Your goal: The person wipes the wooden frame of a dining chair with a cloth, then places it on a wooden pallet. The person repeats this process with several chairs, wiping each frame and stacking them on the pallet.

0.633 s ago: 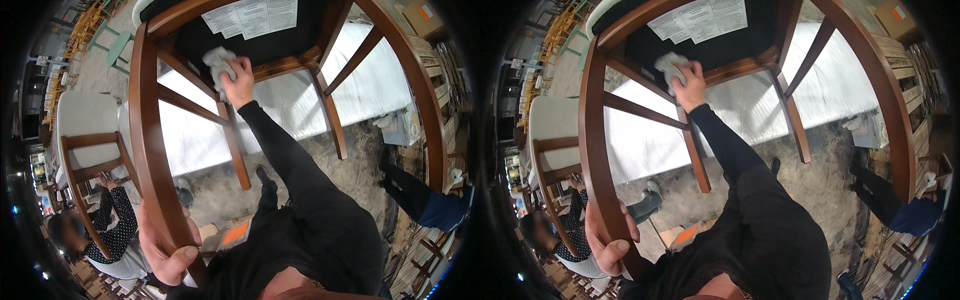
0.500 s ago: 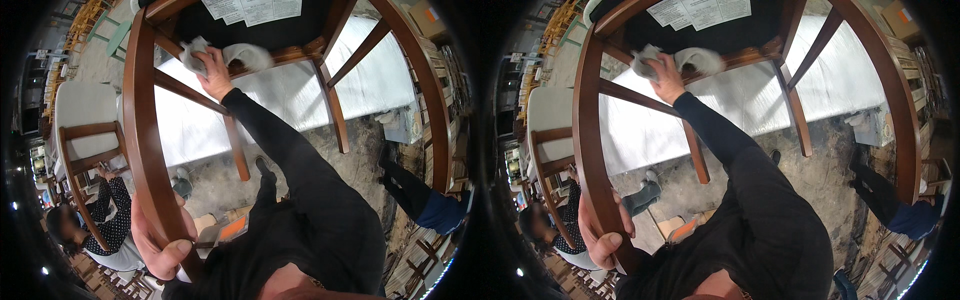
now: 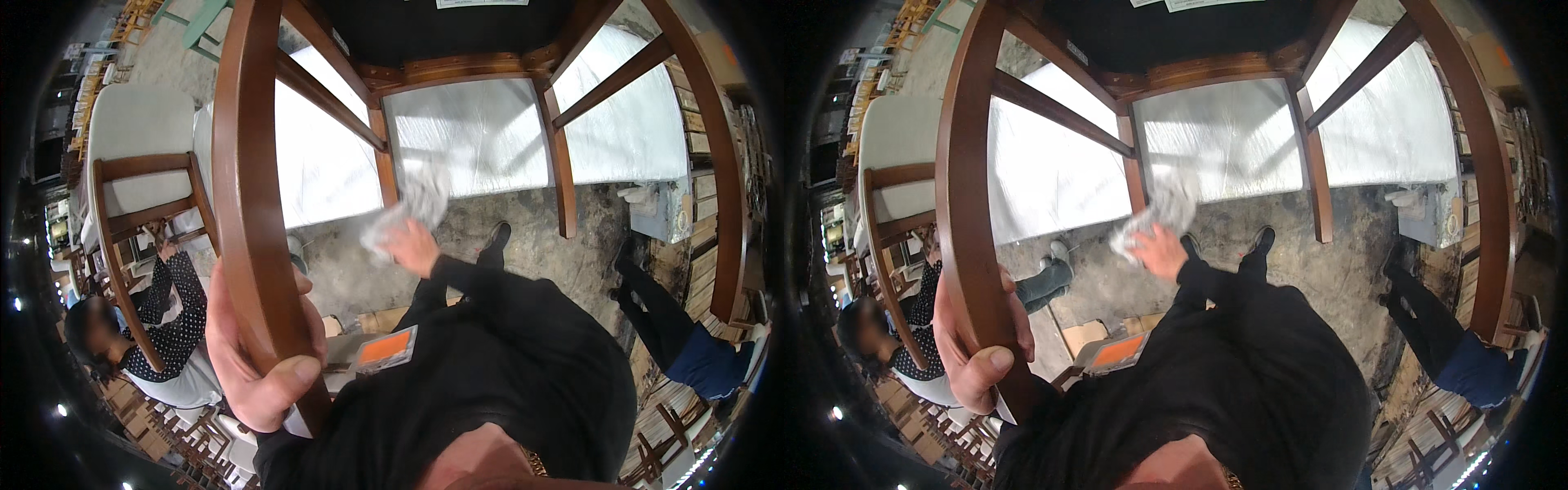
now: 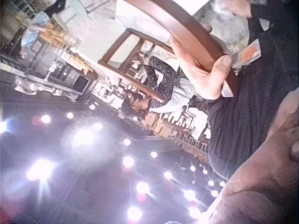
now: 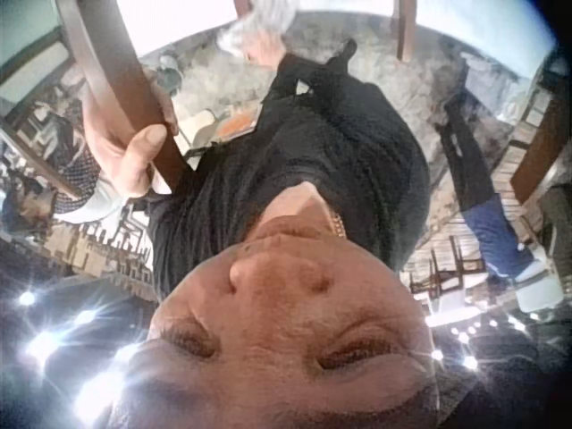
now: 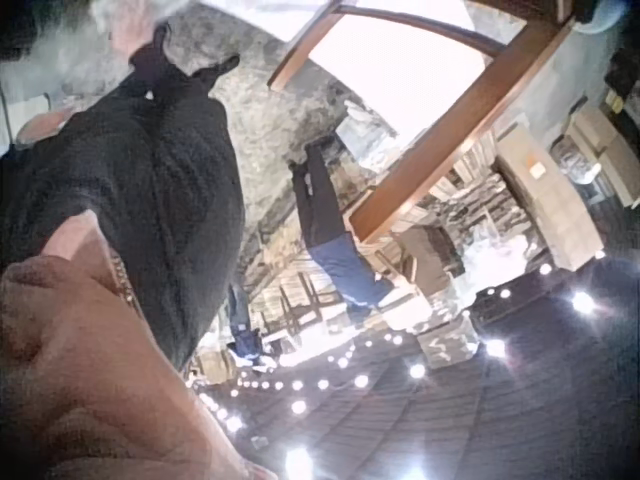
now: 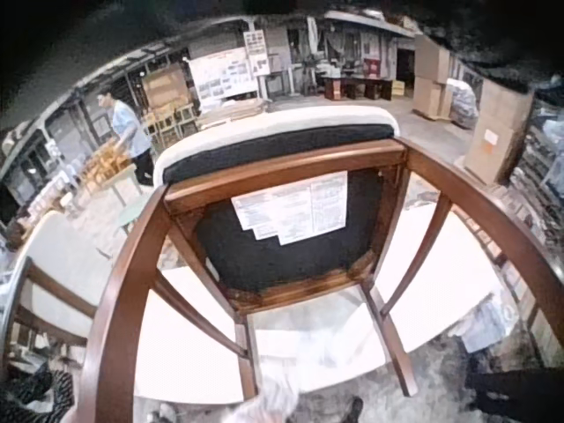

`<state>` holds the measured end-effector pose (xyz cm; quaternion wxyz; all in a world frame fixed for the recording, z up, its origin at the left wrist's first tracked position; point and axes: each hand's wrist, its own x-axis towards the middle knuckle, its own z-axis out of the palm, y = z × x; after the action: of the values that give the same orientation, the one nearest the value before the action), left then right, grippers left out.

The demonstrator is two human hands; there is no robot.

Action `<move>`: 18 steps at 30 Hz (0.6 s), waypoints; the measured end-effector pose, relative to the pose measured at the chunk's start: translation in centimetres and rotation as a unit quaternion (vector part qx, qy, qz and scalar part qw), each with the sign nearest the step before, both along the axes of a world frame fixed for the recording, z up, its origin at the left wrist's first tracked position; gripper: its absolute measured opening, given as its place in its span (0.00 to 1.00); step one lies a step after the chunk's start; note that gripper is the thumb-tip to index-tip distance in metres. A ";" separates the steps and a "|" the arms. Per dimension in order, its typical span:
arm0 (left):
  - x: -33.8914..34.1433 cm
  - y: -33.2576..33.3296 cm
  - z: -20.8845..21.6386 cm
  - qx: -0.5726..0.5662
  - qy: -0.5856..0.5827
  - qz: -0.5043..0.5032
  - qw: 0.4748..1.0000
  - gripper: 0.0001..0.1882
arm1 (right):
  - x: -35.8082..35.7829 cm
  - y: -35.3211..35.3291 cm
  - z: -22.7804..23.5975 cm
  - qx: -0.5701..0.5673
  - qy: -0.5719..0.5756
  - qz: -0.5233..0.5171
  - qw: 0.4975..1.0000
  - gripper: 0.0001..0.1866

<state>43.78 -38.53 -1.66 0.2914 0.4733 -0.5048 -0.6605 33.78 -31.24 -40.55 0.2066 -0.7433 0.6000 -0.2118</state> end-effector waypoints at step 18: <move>0.0 1.3 -0.6 -0.067 0.012 -0.024 0.997 0.48 | -9.9 9.8 1.2 -0.093 -0.067 -0.296 0.948 0.15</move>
<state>43.83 -37.22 -2.23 0.3124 0.4325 -0.5555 -0.6378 23.92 -21.45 -39.36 0.1038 -0.5322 0.7555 -0.3676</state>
